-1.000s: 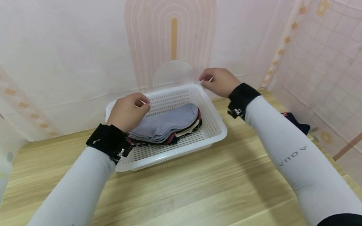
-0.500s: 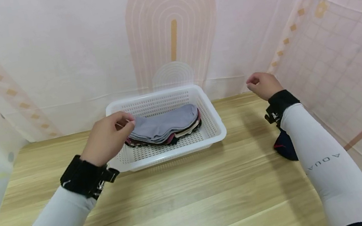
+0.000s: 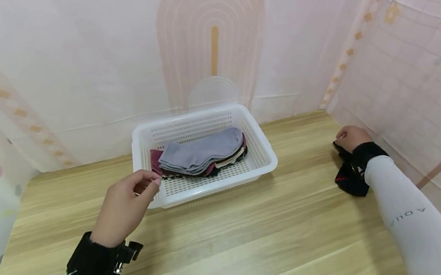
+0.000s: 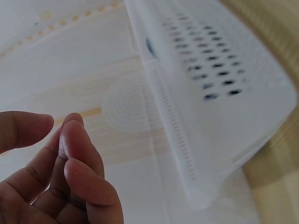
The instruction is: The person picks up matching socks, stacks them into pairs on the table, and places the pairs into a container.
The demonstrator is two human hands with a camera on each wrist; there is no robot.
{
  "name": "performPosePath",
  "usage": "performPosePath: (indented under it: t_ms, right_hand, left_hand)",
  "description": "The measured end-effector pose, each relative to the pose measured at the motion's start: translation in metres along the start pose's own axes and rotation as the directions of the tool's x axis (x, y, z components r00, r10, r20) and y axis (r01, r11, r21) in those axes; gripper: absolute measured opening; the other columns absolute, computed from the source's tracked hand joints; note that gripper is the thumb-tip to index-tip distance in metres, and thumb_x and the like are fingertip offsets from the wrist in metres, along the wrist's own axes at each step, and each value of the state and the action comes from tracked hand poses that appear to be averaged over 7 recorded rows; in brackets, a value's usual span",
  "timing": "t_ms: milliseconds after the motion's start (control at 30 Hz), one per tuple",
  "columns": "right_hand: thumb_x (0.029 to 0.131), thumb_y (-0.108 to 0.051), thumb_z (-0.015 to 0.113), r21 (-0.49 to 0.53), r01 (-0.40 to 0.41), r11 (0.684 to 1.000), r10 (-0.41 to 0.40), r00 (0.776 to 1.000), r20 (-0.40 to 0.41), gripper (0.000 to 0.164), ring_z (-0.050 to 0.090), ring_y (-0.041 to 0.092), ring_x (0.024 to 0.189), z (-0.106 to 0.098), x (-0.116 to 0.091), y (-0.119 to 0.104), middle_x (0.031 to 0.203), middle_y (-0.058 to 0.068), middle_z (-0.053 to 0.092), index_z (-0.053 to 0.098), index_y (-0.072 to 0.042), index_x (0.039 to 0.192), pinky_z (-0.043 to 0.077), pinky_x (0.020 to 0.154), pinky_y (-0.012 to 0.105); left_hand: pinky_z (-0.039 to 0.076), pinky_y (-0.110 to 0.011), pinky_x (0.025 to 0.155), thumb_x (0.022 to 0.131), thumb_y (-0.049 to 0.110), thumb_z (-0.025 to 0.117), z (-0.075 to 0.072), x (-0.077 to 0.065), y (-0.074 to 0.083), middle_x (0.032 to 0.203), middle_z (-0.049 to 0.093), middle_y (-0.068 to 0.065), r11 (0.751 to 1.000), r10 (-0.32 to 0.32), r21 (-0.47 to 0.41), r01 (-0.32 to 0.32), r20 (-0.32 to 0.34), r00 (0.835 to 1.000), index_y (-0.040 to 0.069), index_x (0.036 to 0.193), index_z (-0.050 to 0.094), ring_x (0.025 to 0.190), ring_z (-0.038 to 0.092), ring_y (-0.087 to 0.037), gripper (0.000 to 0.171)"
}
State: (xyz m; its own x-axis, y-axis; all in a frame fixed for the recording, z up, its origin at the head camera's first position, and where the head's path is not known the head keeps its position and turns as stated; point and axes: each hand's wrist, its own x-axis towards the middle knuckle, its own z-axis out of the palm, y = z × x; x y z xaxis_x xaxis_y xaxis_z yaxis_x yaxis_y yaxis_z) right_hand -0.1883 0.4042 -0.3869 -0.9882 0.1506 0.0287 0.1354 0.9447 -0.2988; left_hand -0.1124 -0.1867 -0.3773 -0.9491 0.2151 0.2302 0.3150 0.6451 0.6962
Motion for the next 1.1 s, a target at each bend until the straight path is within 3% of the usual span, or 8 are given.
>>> performPosePath:
  t_ms: [233, 400, 533, 667, 833, 1100]
  right_hand:
    - [0.092, -0.015, 0.065, -0.016, -0.019, 1.000, 0.019, 1.000, 0.019, 0.021, 0.062, 0.040, 0.089, 0.018, -0.013, 0.025, 0.099, 0.026, 0.068, 0.065, 0.006, 0.098, 0.049, 0.080, 0.047]
    - [0.090, -0.012, 0.065, -0.033, -0.046, 0.998, 0.046, 0.999, 0.006, 0.022, 0.062, 0.044, 0.098, 0.027, -0.017, 0.031, 0.112, 0.032, 0.066, 0.063, 0.007, 0.101, 0.049, 0.087, 0.052]
    - [0.089, -0.012, 0.064, -0.084, -0.068, 0.994, 0.068, 0.998, 0.000, 0.026, 0.061, 0.047, 0.100, 0.031, -0.020, 0.031, 0.110, 0.034, 0.064, 0.062, 0.009, 0.104, 0.049, 0.087, 0.055]
    - [0.088, -0.009, 0.063, -0.124, -0.052, 0.991, 0.052, 0.999, 0.001, 0.025, 0.061, 0.049, 0.100, 0.034, -0.023, 0.029, 0.105, 0.035, 0.065, 0.063, 0.012, 0.103, 0.049, 0.087, 0.056]
    - [0.087, -0.007, 0.063, -0.128, -0.016, 0.992, 0.013, 1.000, -0.025, 0.016, 0.063, 0.044, 0.088, 0.035, -0.027, 0.026, 0.093, 0.029, 0.069, 0.068, 0.009, 0.089, 0.051, 0.082, 0.054]
    - [0.088, -0.010, 0.065, -0.017, -0.024, 1.000, 0.022, 0.996, -0.087, 0.013, 0.062, 0.037, 0.078, 0.045, -0.031, 0.016, 0.084, 0.022, 0.068, 0.064, 0.002, 0.084, 0.049, 0.072, 0.046]
  left_hand:
    - [0.049, -0.024, 0.069, 0.103, 0.029, 0.056, 0.012, -0.023, -0.012, 0.094, 0.071, -0.002, 0.999, -0.032, -0.020, 0.032, 0.008, 0.999, 0.014, 0.114, 0.070, 0.083, 0.061, -0.016, 0.023]
    - [0.050, -0.023, 0.068, 0.103, 0.028, 0.058, 0.023, -0.033, -0.015, 0.093, 0.070, -0.001, 0.998, -0.039, -0.054, 0.040, 0.026, 0.999, 0.013, 0.112, 0.071, 0.082, 0.061, -0.013, 0.021]
    - [0.050, -0.023, 0.068, 0.103, 0.028, 0.059, 0.031, -0.040, -0.016, 0.092, 0.070, -0.001, 0.995, -0.056, -0.083, 0.060, 0.049, 0.997, 0.014, 0.110, 0.071, 0.081, 0.060, -0.012, 0.020]
    - [0.049, -0.023, 0.067, 0.102, 0.027, 0.061, 0.034, -0.043, -0.015, 0.090, 0.069, -0.001, 0.991, -0.075, -0.103, 0.080, 0.053, 0.996, 0.016, 0.108, 0.071, 0.080, 0.060, -0.012, 0.016]
    - [0.050, -0.023, 0.067, 0.102, 0.025, 0.061, 0.036, -0.044, -0.014, 0.091, 0.070, -0.001, 0.989, -0.078, -0.119, 0.085, 0.059, 0.995, 0.015, 0.108, 0.071, 0.080, 0.060, -0.012, 0.015]
    - [0.050, -0.023, 0.068, 0.102, 0.025, 0.061, 0.039, -0.043, -0.015, 0.091, 0.070, -0.001, 0.988, -0.087, -0.121, 0.095, 0.068, 0.994, 0.015, 0.108, 0.070, 0.081, 0.061, -0.013, 0.015]
